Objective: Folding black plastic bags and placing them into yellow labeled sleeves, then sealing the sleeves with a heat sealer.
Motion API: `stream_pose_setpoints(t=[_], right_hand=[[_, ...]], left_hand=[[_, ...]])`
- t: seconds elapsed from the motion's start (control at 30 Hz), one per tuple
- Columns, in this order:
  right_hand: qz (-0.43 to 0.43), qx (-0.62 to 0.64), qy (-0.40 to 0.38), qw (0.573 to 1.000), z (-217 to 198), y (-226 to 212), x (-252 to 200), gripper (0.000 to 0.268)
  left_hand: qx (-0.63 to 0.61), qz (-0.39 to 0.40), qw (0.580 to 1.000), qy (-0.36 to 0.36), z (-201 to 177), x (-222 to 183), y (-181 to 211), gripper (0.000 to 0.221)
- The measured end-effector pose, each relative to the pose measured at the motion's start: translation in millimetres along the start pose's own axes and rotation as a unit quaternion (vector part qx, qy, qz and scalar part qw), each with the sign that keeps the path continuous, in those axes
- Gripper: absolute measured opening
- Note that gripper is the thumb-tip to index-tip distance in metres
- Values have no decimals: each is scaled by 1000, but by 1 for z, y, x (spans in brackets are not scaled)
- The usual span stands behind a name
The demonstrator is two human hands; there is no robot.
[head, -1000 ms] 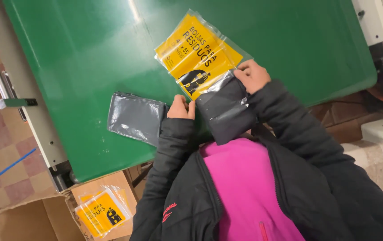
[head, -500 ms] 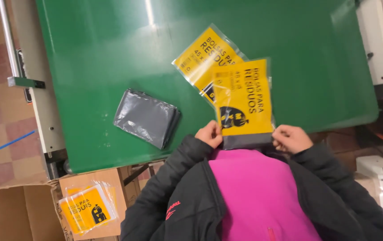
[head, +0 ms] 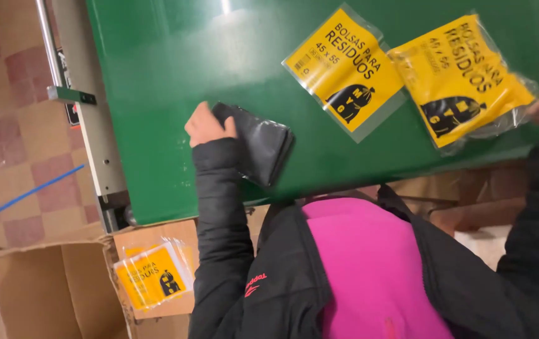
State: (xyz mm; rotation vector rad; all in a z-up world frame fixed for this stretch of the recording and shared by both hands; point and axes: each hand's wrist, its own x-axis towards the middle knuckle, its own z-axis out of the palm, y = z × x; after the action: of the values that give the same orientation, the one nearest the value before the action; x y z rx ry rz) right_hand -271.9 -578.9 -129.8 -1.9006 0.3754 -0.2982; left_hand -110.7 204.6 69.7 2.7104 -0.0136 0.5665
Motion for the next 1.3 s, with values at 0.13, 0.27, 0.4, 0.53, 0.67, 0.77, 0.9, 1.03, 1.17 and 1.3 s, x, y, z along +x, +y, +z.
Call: stream_pose_setpoints(t=[0.13,0.27,0.4,0.53,0.67,0.77,0.9,1.03,1.17,1.3], right_hand=[[-113,-460,146,868,67,-84,-51,8],[-162,-369,-3,915,237,-363,-77,58],[-297,-179,-146,926,329,-402,-139,90],[-9,-267,-163,950,295,-357,-167,63],[3,-142,-104,984,217,-276,-209,57],[81,-31,-52,995,193,-246,-224,54],[164,237,-6,958,206,-212,-213,52],[141,262,21,954,229,-182,-185,51],[141,256,-14,956,212,-209,-185,50],[197,197,-118,953,155,-225,-203,52]], left_hand=[[-31,-70,990,-117,73,-8,-106,70],[-301,36,931,-203,53,3,-75,36],[-433,225,810,-327,-14,30,46,30],[-501,269,739,-362,55,22,121,29],[-535,205,704,-420,153,-9,175,18],[-328,295,827,-349,166,-11,201,30],[-140,311,849,-404,182,-1,204,20],[-159,311,850,-395,164,17,207,19],[-137,337,839,-404,135,23,203,17],[-135,358,817,-431,130,15,193,34]])
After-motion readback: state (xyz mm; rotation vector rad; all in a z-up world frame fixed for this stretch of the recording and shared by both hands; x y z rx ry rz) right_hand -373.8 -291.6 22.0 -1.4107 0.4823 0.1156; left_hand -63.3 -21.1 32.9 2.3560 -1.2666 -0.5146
